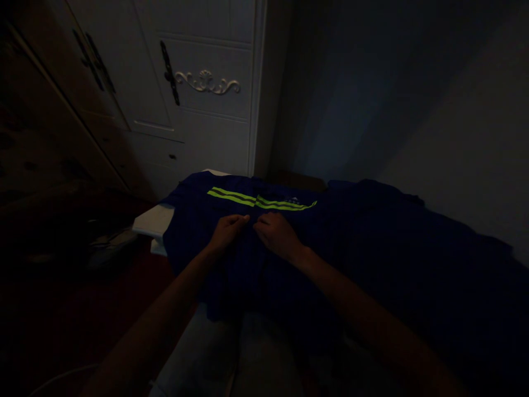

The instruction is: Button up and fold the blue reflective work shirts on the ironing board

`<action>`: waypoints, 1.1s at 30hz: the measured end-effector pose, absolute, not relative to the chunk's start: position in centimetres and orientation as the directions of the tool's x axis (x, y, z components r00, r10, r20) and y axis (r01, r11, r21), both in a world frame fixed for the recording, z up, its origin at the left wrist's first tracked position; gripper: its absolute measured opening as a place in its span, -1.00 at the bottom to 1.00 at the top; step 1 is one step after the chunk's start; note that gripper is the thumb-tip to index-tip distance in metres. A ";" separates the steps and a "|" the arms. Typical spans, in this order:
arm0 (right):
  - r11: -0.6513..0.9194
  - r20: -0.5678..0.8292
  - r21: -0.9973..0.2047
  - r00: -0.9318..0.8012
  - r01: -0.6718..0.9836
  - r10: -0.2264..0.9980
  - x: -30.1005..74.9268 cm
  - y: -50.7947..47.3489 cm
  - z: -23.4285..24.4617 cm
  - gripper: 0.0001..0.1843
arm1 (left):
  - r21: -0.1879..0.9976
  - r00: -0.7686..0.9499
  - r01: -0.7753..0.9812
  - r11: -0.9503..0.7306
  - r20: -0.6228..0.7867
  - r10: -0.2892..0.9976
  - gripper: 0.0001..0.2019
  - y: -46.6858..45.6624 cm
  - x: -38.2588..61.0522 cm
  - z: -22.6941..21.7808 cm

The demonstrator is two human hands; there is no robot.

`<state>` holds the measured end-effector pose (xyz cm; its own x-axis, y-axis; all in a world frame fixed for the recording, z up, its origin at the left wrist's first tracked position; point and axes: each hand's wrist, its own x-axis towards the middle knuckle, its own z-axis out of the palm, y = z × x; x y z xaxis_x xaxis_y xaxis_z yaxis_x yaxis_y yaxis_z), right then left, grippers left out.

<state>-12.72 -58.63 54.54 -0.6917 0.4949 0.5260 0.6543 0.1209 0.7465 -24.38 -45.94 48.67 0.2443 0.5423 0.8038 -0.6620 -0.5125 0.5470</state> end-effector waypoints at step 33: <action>0.094 0.532 0.732 -0.652 0.675 0.540 -11.9 -56.8 55.1 -0.73 | 0.493 0.311 -0.571 -0.656 0.870 0.383 -0.62 -44.3 -24.4 48.3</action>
<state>-11.93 -56.82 55.10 -0.6523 0.5399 0.5320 0.6750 0.0945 0.7318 -24.44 -44.27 48.34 0.3105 0.3835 0.8698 -0.5714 -0.6560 0.4932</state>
